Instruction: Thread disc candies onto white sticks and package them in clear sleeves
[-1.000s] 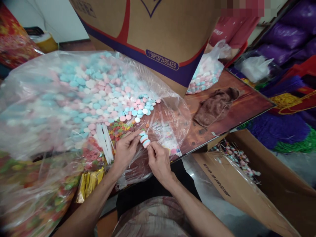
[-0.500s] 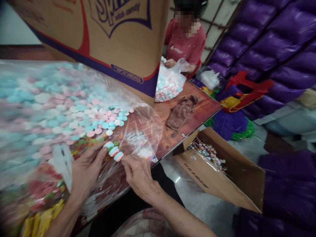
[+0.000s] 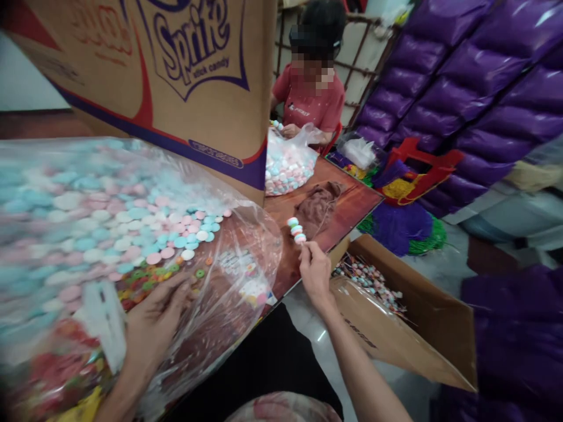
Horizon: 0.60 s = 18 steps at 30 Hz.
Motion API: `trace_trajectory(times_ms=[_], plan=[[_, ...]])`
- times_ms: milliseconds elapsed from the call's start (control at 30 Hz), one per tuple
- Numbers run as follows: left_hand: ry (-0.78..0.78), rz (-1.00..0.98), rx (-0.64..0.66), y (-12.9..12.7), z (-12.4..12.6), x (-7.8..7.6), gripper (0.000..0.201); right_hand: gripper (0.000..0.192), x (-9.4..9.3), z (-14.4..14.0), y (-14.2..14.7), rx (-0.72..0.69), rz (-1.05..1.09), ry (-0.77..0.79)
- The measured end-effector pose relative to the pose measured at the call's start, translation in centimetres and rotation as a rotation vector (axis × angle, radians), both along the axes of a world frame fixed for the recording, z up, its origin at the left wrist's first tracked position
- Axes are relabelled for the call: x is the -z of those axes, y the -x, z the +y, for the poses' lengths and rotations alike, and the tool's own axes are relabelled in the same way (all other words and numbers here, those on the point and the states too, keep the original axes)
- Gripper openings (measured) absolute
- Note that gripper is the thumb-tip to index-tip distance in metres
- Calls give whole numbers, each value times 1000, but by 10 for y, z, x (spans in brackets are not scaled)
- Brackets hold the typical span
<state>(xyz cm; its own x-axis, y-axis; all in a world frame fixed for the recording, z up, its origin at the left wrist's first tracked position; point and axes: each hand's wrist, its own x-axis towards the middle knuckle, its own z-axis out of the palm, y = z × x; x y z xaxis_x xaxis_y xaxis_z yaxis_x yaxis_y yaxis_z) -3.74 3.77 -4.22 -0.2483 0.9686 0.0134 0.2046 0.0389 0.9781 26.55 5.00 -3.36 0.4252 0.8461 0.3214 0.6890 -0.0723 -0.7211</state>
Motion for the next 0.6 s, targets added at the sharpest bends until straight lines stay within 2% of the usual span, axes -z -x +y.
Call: trace_trajectory(times_ms=[133,300,367,467,533,600], plan=[[-44,75,-7,4,-1,-1,32,27,9,34,-3,-14,-118,94],[-57,123,-22,11,1,-3,28,25,12,63,-13,113,-318,210],[-65,139,-34,13,2,-5,25,24,11,63,-18,125,-394,160],[-123,227,6,13,2,-9,19,25,6,48,-9,152,-448,-51],[-145,281,55,10,0,-12,19,26,-3,32,13,68,-383,-181],[-155,344,98,5,-3,-12,20,24,-17,18,49,-242,-200,-214]])
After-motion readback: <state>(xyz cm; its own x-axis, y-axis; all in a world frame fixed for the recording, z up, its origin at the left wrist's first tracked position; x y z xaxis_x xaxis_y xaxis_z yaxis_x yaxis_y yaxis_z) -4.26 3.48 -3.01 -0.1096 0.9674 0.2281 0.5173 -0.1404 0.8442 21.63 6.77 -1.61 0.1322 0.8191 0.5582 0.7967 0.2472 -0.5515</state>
